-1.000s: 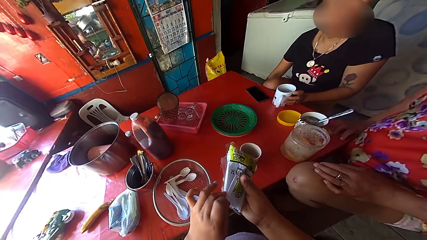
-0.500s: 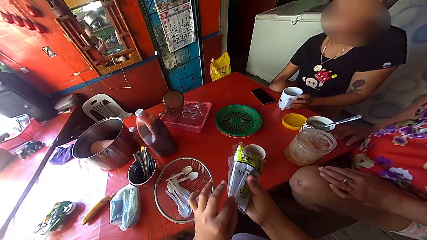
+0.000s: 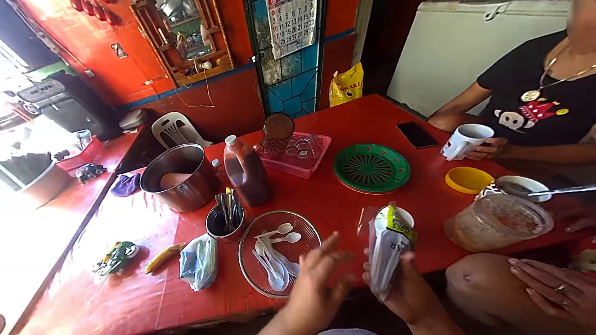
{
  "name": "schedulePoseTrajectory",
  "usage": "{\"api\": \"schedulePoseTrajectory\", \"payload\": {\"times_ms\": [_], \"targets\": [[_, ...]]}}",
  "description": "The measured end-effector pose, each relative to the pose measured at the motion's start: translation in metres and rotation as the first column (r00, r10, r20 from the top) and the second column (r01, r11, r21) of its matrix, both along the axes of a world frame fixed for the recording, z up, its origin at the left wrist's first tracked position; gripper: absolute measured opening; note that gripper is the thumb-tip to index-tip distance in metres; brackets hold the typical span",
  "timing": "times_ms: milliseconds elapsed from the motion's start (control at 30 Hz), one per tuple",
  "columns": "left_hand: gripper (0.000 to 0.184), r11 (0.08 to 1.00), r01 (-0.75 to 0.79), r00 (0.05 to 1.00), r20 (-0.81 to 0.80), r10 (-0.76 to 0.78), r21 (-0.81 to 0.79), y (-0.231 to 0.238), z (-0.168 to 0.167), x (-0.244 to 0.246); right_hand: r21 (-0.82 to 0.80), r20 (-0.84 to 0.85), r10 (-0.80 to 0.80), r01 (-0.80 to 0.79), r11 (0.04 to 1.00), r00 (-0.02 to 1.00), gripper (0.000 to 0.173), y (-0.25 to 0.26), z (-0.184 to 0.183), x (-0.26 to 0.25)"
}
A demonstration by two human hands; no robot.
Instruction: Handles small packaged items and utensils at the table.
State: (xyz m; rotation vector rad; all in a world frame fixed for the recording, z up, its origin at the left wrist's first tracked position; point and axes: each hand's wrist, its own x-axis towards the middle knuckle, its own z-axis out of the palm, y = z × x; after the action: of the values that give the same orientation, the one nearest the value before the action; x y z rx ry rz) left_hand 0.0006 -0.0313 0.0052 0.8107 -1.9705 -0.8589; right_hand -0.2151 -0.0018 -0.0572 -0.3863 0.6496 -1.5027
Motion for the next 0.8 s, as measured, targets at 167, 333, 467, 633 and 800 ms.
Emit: {"api": "schedulePoseTrajectory", "payload": {"times_ms": [167, 333, 467, 633, 800], "targets": [[0.019, 0.964, -0.234, 0.799, 0.54, 0.266, -0.129, -0.07, 0.007, 0.073, -0.111, 0.013, 0.009, -0.008, 0.994, 1.0, 0.064, -0.006, -0.001, -0.023], [0.024, 0.907, -0.298, 0.119, 0.955, -0.273, 0.296, -0.084, -0.018, 0.089, -0.087, 0.053, -0.003, 0.008, 0.996, 0.999, 0.065, -0.006, 0.0, -0.025], [0.026, 0.905, -0.345, 0.067, 0.968, -0.241, 0.249, -0.081, -0.033, 0.078, -0.063, 0.09, -0.003, 0.008, 0.998, 0.996, 0.064, -0.007, -0.001, -0.022], [0.029, 0.965, -0.226, 0.222, 0.972, -0.081, 0.132, -0.094, -0.054, 0.054, -0.059, 0.115, 0.027, -0.02, 0.998, 0.993, 0.064, -0.01, 0.0, -0.016], [0.027, 0.976, -0.077, 0.121, 0.974, -0.192, 0.202, -0.109, -0.071, 0.04, -0.043, 0.131, 0.039, -0.034, 0.999, 0.991, 0.062, -0.009, 0.003, -0.008]]}}
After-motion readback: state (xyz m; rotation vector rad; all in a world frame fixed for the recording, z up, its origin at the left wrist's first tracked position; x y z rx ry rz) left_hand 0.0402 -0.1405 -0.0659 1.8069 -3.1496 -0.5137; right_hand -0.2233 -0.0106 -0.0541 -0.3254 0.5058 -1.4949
